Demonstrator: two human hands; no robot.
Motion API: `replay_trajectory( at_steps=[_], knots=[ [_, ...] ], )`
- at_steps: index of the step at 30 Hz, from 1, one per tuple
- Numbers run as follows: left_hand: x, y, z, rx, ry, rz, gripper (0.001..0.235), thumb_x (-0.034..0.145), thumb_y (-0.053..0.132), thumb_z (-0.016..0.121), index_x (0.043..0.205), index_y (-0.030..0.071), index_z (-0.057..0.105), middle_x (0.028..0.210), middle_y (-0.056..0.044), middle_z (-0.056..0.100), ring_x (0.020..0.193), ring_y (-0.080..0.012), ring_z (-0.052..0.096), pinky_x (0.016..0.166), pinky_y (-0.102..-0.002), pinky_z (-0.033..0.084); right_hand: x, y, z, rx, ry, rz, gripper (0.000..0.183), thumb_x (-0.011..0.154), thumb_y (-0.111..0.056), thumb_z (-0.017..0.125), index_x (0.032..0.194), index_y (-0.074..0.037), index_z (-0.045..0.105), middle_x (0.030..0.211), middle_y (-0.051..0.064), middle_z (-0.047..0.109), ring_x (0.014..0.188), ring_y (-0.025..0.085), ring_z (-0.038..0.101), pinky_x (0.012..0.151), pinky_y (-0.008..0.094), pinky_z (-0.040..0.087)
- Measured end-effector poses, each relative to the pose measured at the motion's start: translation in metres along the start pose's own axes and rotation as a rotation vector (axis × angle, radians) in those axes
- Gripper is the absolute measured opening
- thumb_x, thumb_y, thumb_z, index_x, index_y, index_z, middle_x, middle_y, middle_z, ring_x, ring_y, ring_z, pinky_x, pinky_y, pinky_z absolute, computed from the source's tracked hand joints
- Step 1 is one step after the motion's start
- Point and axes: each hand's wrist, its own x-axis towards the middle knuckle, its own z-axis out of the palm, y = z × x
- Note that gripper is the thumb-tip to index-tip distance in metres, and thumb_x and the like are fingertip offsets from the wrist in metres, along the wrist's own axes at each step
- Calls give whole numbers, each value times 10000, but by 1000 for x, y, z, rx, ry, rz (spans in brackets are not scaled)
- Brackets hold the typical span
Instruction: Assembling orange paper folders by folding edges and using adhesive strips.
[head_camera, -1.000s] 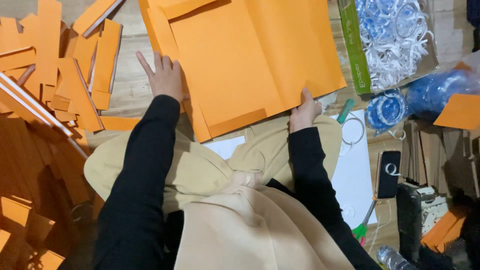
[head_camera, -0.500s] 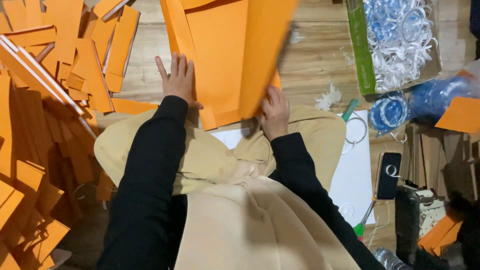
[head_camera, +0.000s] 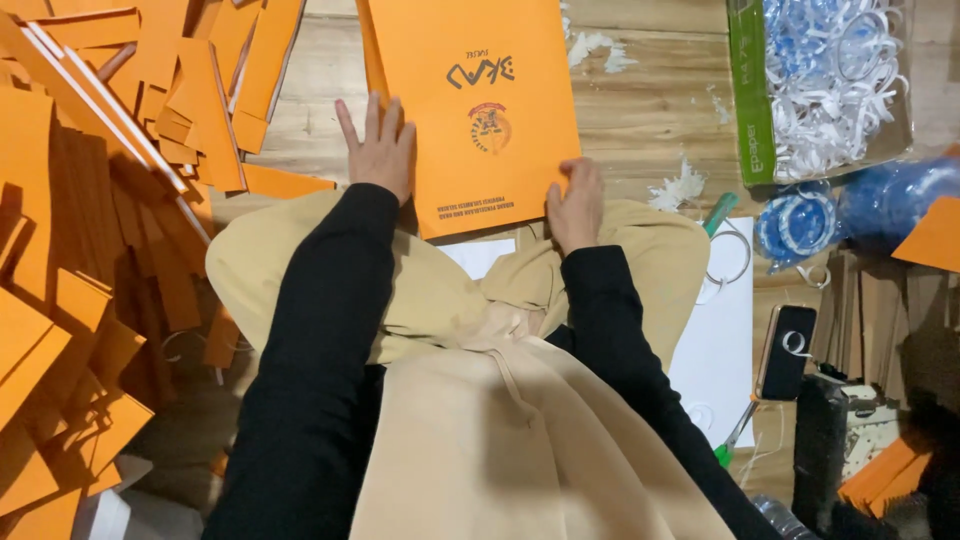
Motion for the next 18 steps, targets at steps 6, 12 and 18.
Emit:
replay_trajectory(
  at_steps=[6, 12, 18],
  knots=[
    [-16, 16, -14, -38, -93, -70, 608, 774, 322, 549, 1332, 145, 385, 1465, -70, 188, 1357, -301, -28, 991, -640, -230, 3, 19, 0, 119, -7, 419, 468, 757, -337, 728, 1108, -186, 458, 1004, 3, 611, 1011, 264, 559, 849, 421, 415],
    [-26, 20, -8, -283, 92, -147, 607, 797, 377, 540, 1301, 57, 431, 1462, -142, 204, 1362, -277, 84, 1043, -553, -159, -6, -11, -39, 725, -66, 160, 284, 895, 21, 476, 1157, -83, 509, 1028, 137, 617, 938, 218, 592, 808, 362, 490],
    [-43, 16, -33, -1187, 373, -342, 938, 794, 437, 731, 1427, 179, 89, 1372, -184, 303, 1130, -379, 507, 999, -453, 399, -12, -1, -80, 1233, 2, 117, 262, 889, -66, 549, 1148, -79, 513, 1013, 122, 634, 880, 188, 627, 771, 333, 547]
  ],
)
